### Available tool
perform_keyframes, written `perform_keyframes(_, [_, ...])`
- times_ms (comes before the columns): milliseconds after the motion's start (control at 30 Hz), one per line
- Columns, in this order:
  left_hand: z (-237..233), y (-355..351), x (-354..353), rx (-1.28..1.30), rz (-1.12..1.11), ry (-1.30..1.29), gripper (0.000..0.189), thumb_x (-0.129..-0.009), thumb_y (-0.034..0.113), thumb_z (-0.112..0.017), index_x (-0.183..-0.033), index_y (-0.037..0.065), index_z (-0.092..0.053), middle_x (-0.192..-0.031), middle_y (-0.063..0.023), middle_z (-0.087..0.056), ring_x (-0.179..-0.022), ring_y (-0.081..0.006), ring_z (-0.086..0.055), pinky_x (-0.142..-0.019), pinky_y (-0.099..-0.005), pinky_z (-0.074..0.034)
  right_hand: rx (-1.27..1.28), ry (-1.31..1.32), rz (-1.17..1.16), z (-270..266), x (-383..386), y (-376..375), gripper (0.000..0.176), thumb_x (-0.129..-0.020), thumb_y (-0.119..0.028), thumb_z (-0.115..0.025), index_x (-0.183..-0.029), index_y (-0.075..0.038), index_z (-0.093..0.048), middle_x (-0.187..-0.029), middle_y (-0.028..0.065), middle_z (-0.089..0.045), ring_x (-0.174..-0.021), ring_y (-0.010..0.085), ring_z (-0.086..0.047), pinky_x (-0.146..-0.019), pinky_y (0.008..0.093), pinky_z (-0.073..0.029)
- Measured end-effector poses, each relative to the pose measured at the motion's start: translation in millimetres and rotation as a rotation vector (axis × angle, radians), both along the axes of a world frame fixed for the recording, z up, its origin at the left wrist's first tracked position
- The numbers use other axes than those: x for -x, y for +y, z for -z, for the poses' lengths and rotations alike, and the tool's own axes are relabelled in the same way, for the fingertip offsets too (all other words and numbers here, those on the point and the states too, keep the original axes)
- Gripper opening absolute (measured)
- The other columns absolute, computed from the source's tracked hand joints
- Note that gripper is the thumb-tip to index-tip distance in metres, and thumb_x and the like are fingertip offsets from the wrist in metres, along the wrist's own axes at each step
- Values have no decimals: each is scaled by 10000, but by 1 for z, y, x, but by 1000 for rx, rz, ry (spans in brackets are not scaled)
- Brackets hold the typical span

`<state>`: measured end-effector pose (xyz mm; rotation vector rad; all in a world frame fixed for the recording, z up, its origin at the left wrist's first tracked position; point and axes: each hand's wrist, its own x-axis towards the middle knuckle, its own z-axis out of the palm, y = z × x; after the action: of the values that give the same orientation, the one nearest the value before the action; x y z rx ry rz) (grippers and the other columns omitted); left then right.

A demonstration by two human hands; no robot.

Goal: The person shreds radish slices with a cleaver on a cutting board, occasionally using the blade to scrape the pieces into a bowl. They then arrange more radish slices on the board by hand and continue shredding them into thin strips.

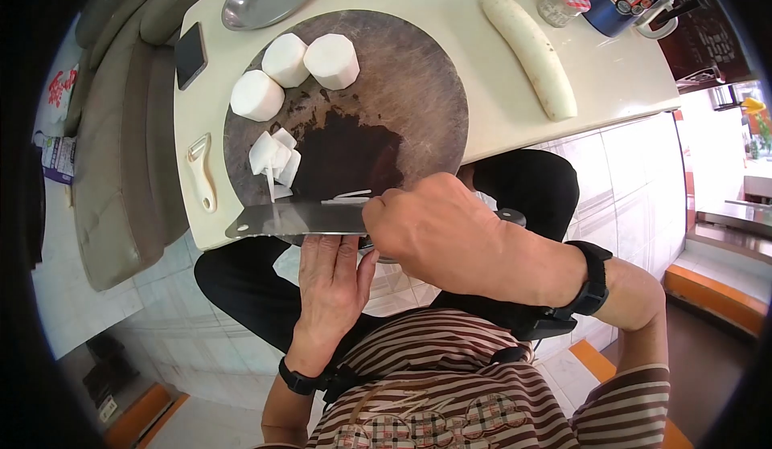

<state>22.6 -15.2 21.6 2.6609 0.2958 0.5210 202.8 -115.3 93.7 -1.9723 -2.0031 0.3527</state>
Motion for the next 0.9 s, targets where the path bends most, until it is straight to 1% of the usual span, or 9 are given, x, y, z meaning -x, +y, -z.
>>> perform_keyframes(167, [2, 0, 3, 46, 12, 9, 398, -801, 97, -773, -1126, -87, -638, -1147, -227, -595, -1035, -417, -582, -910, -507, -468, 67, -16, 5, -3, -1, -4, 113, -714, -50, -668, -762, 11, -586, -656, 144, -619, -581, 289, -664, -499, 365, -511])
perform_keyframes(233, [2, 0, 5, 59, 13, 20, 400, -800, 95, -771, -1129, -87, -637, -1147, -229, -592, -1027, -418, -583, -906, -509, -468, 53, 18, -4, -2, 0, -2, 171, -663, 19, -638, -791, 6, -526, -663, 144, -566, -555, 334, -606, -489, 407, -475])
perform_keyframes(367, [-1, 0, 1, 31, 15, 22, 404, -793, 93, -767, -1129, -89, -636, -1166, -227, -579, -1049, -416, -566, -911, -515, -452, 57, -2, -27, 2, 2, 3, 173, -664, 14, -644, -791, 5, -526, -660, 144, -566, -562, 336, -613, -490, 411, -477])
perform_keyframes(433, [-3, 0, 1, 8, 19, 23, 407, -791, 95, -766, -1129, -90, -636, -1175, -227, -574, -1061, -416, -559, -917, -517, -445, -4, 59, 10, 6, 2, 3, 176, -666, 12, -648, -795, 5, -529, -660, 142, -567, -570, 336, -620, -493, 412, -479])
perform_keyframes(533, [-6, 0, -2, -26, 10, 34, 417, -791, 105, -770, -1131, -93, -633, -1188, -229, -566, -1074, -413, -549, -936, -519, -430, -25, 71, 44, 8, 0, -2, 180, -666, 9, -654, -796, 4, -531, -660, 138, -566, -577, 330, -625, -494, 406, -480])
perform_keyframes(633, [-4, -1, 0, -16, 12, 29, 403, -788, 107, -772, -1112, -91, -637, -1181, -224, -569, -1051, -406, -552, -919, -513, -431, 24, 73, 56, 2, 4, -9, 184, -662, 10, -655, -795, 3, -529, -663, 136, -566, -572, 322, -621, -489, 398, -478])
perform_keyframes(700, [-1, -1, 2, -3, 0, 26, 352, -779, 102, -775, -1053, -75, -641, -1136, -199, -600, -1007, -382, -581, -833, -512, -461, 8, 49, 41, 3, 3, -9, 182, -662, 9, -654, -793, 3, -529, -660, 135, -564, -563, 320, -617, -485, 394, -477])
perform_keyframes(833, [-2, -1, 2, -5, 0, -1, 325, -782, 97, -774, -1029, -72, -648, -1122, -195, -604, -1003, -379, -583, -809, -499, -459, -14, 17, -14, 0, 4, -3, 179, -661, 7, -651, -789, 5, -527, -658, 135, -569, -540, 320, -606, -477, 388, -476])
perform_keyframes(900, [-1, -3, 5, 16, 3, 49, 327, -772, 88, -776, -1028, -72, -650, -1124, -198, -603, -1013, -385, -582, -836, -504, -467, 8, -5, -15, 2, 8, 2, 180, -660, 4, -652, -789, 6, -527, -660, 136, -572, -547, 321, -609, -478, 389, -476])
